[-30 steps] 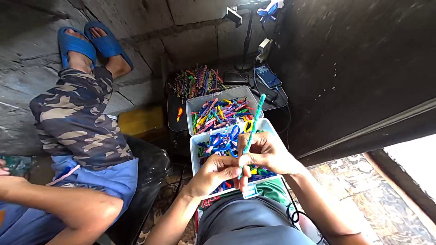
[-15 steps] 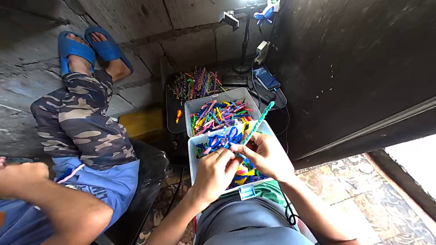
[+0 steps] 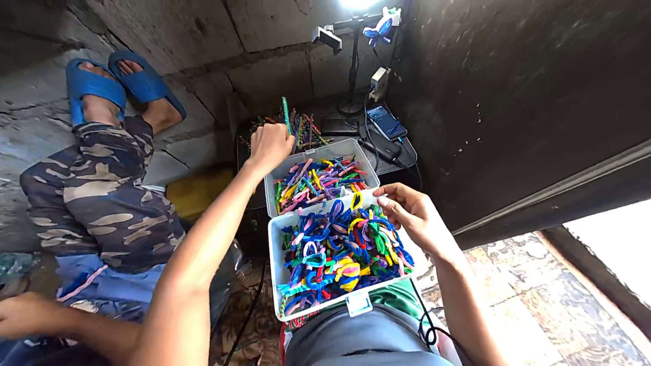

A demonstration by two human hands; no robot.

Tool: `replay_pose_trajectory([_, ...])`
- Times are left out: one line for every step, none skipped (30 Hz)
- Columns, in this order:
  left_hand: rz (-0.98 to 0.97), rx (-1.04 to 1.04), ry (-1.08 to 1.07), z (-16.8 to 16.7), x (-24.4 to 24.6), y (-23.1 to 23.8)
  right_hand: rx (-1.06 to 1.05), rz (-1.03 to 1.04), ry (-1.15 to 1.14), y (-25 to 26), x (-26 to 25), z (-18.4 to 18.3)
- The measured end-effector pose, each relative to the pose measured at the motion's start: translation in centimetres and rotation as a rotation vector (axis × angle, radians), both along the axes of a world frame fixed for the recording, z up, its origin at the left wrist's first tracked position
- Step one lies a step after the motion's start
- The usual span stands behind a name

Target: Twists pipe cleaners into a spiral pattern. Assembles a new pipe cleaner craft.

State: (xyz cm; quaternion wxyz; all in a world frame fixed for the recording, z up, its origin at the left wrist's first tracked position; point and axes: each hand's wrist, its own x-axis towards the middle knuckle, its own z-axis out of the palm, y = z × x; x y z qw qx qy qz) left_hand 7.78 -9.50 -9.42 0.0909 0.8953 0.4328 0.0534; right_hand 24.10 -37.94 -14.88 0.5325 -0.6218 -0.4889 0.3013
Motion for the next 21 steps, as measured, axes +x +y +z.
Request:
replay_pose_trajectory([0.048, -0.029, -0.004, -0.5, 0.6, 1.9, -0.019, 0.015, -0.019, 0.1, 0.2, -0.2])
replay_pose_trajectory([0.093, -0.057, -0.011, -1.1, 1.3, 3.6, -0.031, 0.027, -0.043, 0.2, 0.4, -0.5])
replay_pose_trajectory([0.130, -0.078, -0.016, -1.6, 1.9, 5.1, -0.040, 0.037, -0.068, 0.3, 0.6, -0.8])
replay_pose_trajectory([0.168, -0.097, -0.018, -2.1, 2.5, 6.1, -0.047, 0.043, -0.085, 0.5, 0.7, -1.1])
replay_pose_trajectory([0.205, -0.112, -0.014, -2.6, 3.0, 6.9, -0.055, 0.049, -0.092, 0.6, 0.9, -1.3])
replay_pose_trajectory([0.239, -0.123, -0.002, -3.0, 3.5, 7.5, -0.063, 0.050, -0.093, 0.7, 1.1, -1.4])
replay_pose_trajectory([0.267, -0.138, 0.015, -3.4, 3.9, 7.8, -0.070, 0.045, -0.095, 0.8, 1.3, -1.6])
replay_pose_trajectory([0.283, -0.149, 0.040, -3.8, 4.0, 7.9, -0.073, 0.035, -0.097, 0.7, 1.4, -1.8])
replay_pose_trajectory([0.290, -0.154, 0.059, -4.2, 4.1, 7.7, -0.072, 0.023, -0.100, 0.7, 1.6, -1.9])
replay_pose_trajectory([0.282, -0.150, 0.063, -4.5, 4.2, 7.5, -0.071, 0.009, -0.105, 0.7, 1.9, -2.0])
replay_pose_trajectory([0.262, -0.141, 0.056, -4.7, 4.1, 7.3, -0.069, -0.006, -0.109, 0.7, 2.1, -2.0])
replay_pose_trajectory([0.236, -0.132, 0.040, -4.9, 3.8, 7.0, -0.070, -0.019, -0.112, 0.6, 2.4, -2.2])
replay_pose_trajectory([0.208, -0.123, 0.016, -4.9, 3.5, 6.7, -0.071, -0.029, -0.113, 0.5, 2.6, -2.3])
replay_pose_trajectory([0.185, -0.115, -0.002, -4.6, 3.1, 6.2, -0.072, -0.034, -0.118, 0.5, 2.9, -2.5])
replay_pose_trajectory([0.166, -0.105, -0.024, -4.1, 2.6, 5.8, -0.073, -0.037, -0.123, 0.4, 3.1, -2.6])
replay_pose_trajectory([0.156, -0.088, -0.046, -3.5, 2.0, 5.6, -0.077, -0.038, -0.127, 0.3, 3.3, -2.7])
replay_pose_trajectory([0.150, -0.061, -0.072, -2.8, 1.4, 5.6, -0.081, -0.039, -0.135, 0.3, 3.5, -2.7])
replay_pose_trajectory([0.155, -0.037, -0.095, -2.2, 0.6, 5.9, -0.088, -0.037, -0.141, 0.2, 3.5, -2.6])
replay_pose_trajectory([0.169, -0.016, -0.113, -1.5, -0.1, 6.5, -0.093, -0.036, -0.146, 0.1, 3.5, -2.6])
replay_pose_trajectory([0.196, -0.011, -0.130, -0.9, -0.9, 7.1, -0.096, -0.032, -0.154, 0.1, 3.5, -2.5])
replay_pose_trajectory([0.229, -0.018, -0.152, -0.3, -1.5, 7.9, -0.097, -0.025, -0.165, 0.0, 3.5, -2.4])
